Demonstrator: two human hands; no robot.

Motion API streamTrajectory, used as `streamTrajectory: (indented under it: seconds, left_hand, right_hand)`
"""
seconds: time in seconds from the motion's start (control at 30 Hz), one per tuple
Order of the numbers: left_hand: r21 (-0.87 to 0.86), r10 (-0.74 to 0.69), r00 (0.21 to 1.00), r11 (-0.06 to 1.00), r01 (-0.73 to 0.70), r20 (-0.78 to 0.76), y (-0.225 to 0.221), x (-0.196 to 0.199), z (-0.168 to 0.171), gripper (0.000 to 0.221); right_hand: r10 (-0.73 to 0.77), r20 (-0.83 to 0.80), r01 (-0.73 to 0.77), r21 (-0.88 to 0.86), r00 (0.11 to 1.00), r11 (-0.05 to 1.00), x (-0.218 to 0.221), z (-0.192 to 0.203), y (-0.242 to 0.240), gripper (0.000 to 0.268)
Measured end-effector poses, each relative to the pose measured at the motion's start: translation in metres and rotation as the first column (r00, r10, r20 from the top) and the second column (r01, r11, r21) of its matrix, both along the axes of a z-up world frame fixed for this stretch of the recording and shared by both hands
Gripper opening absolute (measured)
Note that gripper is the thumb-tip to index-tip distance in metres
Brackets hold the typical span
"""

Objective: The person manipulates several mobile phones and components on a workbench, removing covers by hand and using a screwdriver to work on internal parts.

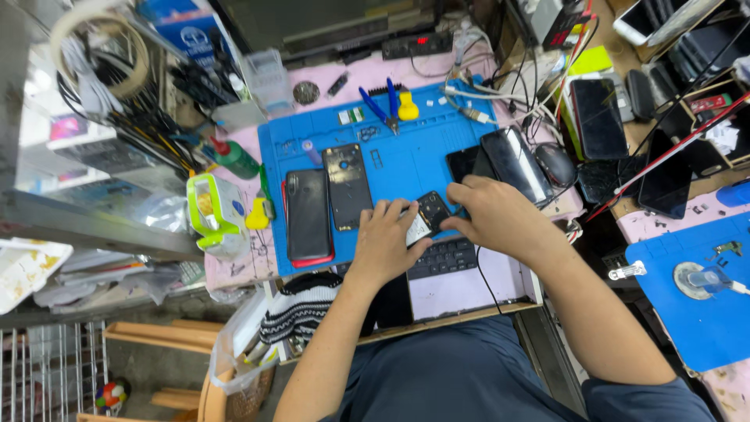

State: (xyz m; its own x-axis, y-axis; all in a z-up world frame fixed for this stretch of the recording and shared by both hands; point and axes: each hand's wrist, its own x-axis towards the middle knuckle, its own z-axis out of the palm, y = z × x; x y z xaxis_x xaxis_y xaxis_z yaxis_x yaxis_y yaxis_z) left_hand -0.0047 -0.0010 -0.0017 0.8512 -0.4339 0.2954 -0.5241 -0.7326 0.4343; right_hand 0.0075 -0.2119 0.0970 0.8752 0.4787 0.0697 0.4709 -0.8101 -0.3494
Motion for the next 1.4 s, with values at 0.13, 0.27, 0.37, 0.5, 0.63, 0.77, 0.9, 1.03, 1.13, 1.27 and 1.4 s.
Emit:
streamTrajectory:
  seconds: [0.13, 0.27, 0.37, 0.5, 0.63, 0.77, 0.9, 1.03, 1.13, 1.27, 1.4]
  left_hand:
    - [-0.005, -0.014, 1.0, 1.0, 0.014, 0.009, 0.001, 0.003, 0.0, 0.067]
    - [0.0, -0.024, 0.999, 1.0, 0.024, 0.027, 0.001, 0.004, -0.004, 0.067]
    - [-0.003, -0.027, 0.999, 1.0, 0.027, 0.041, 0.003, 0.005, -0.004, 0.068]
    - [-0.018, -0.025, 1.0, 1.0, 0.026, 0.014, 0.002, 0.005, -0.006, 0.067]
    - [-0.026, -0.015, 0.999, 1.0, 0.017, 0.048, 0.002, 0.003, -0.007, 0.067]
    - [-0.025, -0.009, 0.998, 1.0, 0.011, 0.058, 0.001, 0.003, -0.007, 0.067]
    - [-0.022, -0.008, 0.998, 1.0, 0.009, 0.055, 0.0, 0.003, -0.008, 0.066]
    - [-0.011, -0.001, 0.999, 1.0, 0.002, 0.052, -0.001, 0.003, -0.007, 0.067]
    - [-0.009, -0.002, 1.0, 1.0, 0.002, 0.03, -0.001, 0.001, -0.007, 0.066]
    - [0.004, 0.001, 1.0, 1.0, -0.001, 0.003, -0.002, 0.002, -0.005, 0.068]
    - [0.019, 0.008, 1.0, 1.0, -0.008, -0.02, -0.002, 0.001, -0.006, 0.068]
  right_hand:
    - [-0.087, -0.006, 0.086, -0.078, 0.996, 0.993, 0.003, -0.001, 0.003, 0.02]
    - [0.046, 0.118, -0.054, 0.07, 0.992, 0.996, 0.0, -0.001, 0.0, 0.047]
    - [0.053, 0.08, -0.057, 0.049, 0.995, 0.997, 0.0, -0.003, 0.001, 0.042]
    - [-0.13, -0.072, 0.119, -0.141, 0.989, 0.983, 0.002, -0.011, 0.003, 0.018]
    - [-0.068, -0.021, 0.067, -0.056, 0.997, 0.996, 0.003, -0.01, 0.003, 0.021]
    - [0.077, 0.088, -0.082, 0.06, 0.993, 0.995, -0.001, -0.004, 0.001, 0.034]
    - [-0.129, -0.102, 0.12, -0.095, 0.986, 0.988, -0.004, -0.003, 0.004, 0.026]
    - [-0.06, -0.016, 0.059, -0.058, 0.998, 0.997, -0.002, -0.005, 0.003, 0.017]
    - [0.071, 0.112, -0.078, 0.063, 0.991, 0.995, -0.007, -0.004, 0.0, 0.03]
    - [-0.055, -0.025, 0.053, -0.065, 0.998, 0.996, -0.008, 0.003, 0.001, 0.024]
    - [-0.098, -0.081, 0.083, -0.169, 0.992, 0.982, -0.003, 0.003, 0.004, 0.009]
